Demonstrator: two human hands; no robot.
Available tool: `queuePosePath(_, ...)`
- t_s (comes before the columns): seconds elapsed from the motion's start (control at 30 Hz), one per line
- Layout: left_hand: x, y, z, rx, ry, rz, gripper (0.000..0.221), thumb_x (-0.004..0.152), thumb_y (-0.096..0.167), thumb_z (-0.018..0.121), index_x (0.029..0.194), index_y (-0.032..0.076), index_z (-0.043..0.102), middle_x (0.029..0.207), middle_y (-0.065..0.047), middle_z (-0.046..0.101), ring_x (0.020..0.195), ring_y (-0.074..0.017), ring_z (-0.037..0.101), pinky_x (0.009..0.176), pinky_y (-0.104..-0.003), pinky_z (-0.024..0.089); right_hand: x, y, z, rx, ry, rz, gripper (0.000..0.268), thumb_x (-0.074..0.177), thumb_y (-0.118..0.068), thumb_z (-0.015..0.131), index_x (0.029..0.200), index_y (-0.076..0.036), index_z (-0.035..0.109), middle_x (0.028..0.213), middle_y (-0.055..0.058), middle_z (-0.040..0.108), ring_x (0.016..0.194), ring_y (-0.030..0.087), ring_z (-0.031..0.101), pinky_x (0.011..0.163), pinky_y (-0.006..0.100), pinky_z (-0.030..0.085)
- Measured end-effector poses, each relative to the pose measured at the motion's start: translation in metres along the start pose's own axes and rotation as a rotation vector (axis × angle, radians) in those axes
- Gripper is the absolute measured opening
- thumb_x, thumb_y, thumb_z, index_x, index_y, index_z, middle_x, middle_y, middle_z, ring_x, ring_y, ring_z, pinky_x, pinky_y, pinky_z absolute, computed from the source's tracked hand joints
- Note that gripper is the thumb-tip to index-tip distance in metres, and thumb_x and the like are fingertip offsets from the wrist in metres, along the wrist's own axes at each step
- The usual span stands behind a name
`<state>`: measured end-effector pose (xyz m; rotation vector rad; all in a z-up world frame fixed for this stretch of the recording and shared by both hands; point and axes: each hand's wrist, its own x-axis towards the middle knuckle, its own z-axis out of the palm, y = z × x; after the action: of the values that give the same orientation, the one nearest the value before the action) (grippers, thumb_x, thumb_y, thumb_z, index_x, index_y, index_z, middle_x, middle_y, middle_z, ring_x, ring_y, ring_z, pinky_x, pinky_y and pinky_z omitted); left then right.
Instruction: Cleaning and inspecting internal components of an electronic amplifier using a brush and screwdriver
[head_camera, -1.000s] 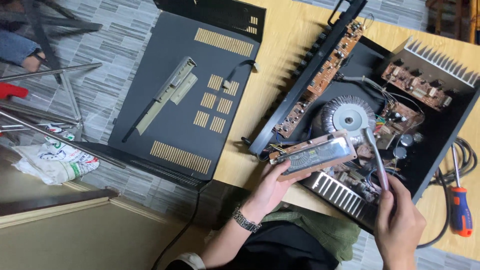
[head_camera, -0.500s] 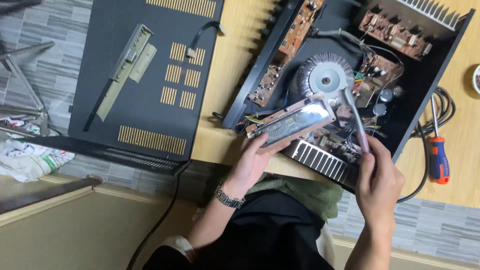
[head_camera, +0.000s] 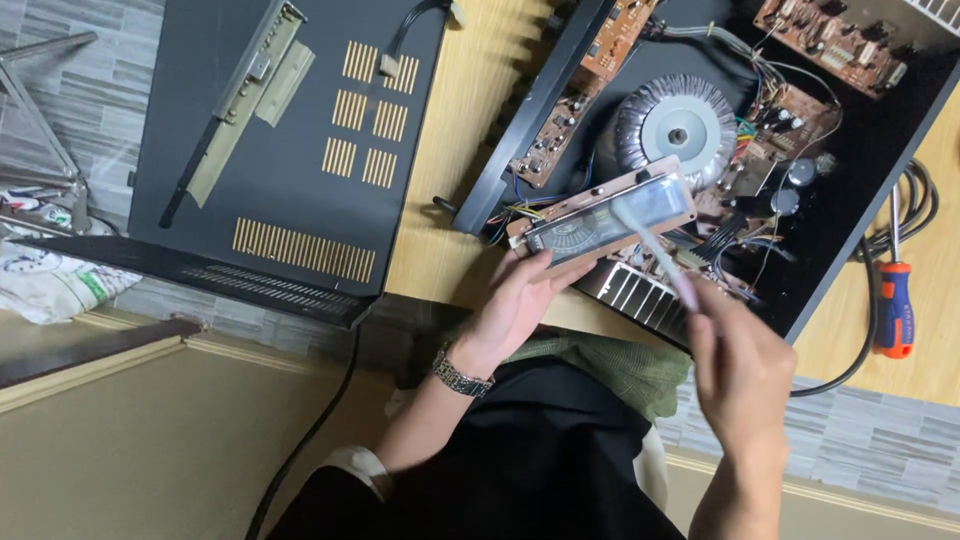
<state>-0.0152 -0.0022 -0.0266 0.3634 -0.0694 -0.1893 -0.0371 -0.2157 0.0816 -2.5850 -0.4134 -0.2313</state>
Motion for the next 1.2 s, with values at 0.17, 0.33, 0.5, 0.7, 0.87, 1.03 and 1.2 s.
queuePosePath(0.17, -0.004, -0.011, -0.014, -0.021, 0.076, -0.060, 0.034, 0.102, 0.003, 0.051, 0.134, -0.001, 0.057, 0.134, -0.017, 0.064, 0.127, -0.0264, 0.062, 0.119, -0.041, 0.044, 0.005, -0.024, 0.008, -0.076, -0.143, -0.086, 0.032, 0.094, -0.006, 0.068, 0.125, 0.000, 0.071, 0.084, 0.009, 0.073, 0.055, 0.019, 0.059, 0.053, 0.032, 0.047)
queuePosePath(0.33, -0.004, -0.012, -0.016, 0.061, 0.075, -0.109, 0.042, 0.104, 0.005, 0.047, 0.145, -0.005, 0.047, 0.145, -0.021, 0.055, 0.135, -0.0282, 0.055, 0.121, -0.040, 0.044, 0.015, -0.039, 0.011, -0.150, -0.196, -0.172, 0.034, 0.098, -0.012, 0.066, 0.132, -0.005, 0.069, 0.069, 0.003, 0.062, 0.047, 0.016, 0.048, 0.047, 0.032, 0.040)
queuePosePath(0.5, -0.005, -0.013, -0.014, 0.021, 0.002, -0.060, 0.050, 0.100, -0.005, 0.049, 0.149, 0.002, 0.043, 0.150, -0.015, 0.052, 0.142, -0.0252, 0.049, 0.131, -0.047, 0.032, 0.015, -0.036, 0.007, -0.290, -0.134, -0.175, 0.040, 0.097, -0.010, 0.073, 0.137, -0.013, 0.072, 0.068, 0.003, 0.051, 0.049, 0.017, 0.042, 0.048, 0.035, 0.036)
queuePosePath(0.7, -0.009, -0.022, -0.031, 0.065, 0.040, -0.133, 0.055, 0.101, -0.001, 0.052, 0.155, 0.008, 0.041, 0.154, -0.016, 0.050, 0.143, -0.0345, 0.049, 0.125, -0.048, 0.040, 0.013, -0.035, 0.013, -0.259, -0.260, -0.256, 0.046, 0.096, -0.017, 0.069, 0.142, -0.020, 0.065, 0.063, -0.003, 0.043, 0.048, 0.011, 0.038, 0.045, 0.029, 0.035)
queuePosePath(0.87, -0.009, -0.017, -0.023, 0.083, -0.028, -0.086, 0.057, 0.099, -0.009, 0.048, 0.154, 0.001, 0.037, 0.151, -0.020, 0.050, 0.144, -0.0318, 0.048, 0.131, -0.050, 0.031, 0.012, -0.028, 0.012, -0.274, -0.186, -0.211, 0.047, 0.096, -0.010, 0.071, 0.142, -0.016, 0.068, 0.066, -0.002, 0.052, 0.048, 0.012, 0.041, 0.046, 0.030, 0.036)
queuePosePath(1.03, -0.010, -0.025, -0.037, 0.080, 0.016, -0.156, 0.055, 0.100, -0.009, 0.045, 0.152, 0.009, 0.044, 0.158, -0.018, 0.045, 0.147, -0.0358, 0.044, 0.124, -0.048, 0.041, 0.017, -0.035, 0.005, -0.116, -0.309, -0.219, 0.041, 0.096, -0.015, 0.065, 0.137, -0.016, 0.065, 0.061, -0.001, 0.050, 0.047, 0.015, 0.045, 0.048, 0.033, 0.039)
queuePosePath(1.2, -0.010, -0.022, -0.028, 0.057, 0.060, -0.091, 0.056, 0.097, -0.014, 0.053, 0.150, -0.001, 0.041, 0.144, -0.018, 0.056, 0.135, -0.0288, 0.055, 0.123, -0.043, 0.041, 0.016, -0.023, 0.006, -0.168, -0.291, -0.179, 0.048, 0.095, -0.014, 0.064, 0.144, -0.017, 0.062, 0.071, -0.001, 0.062, 0.050, 0.014, 0.052, 0.047, 0.032, 0.043)
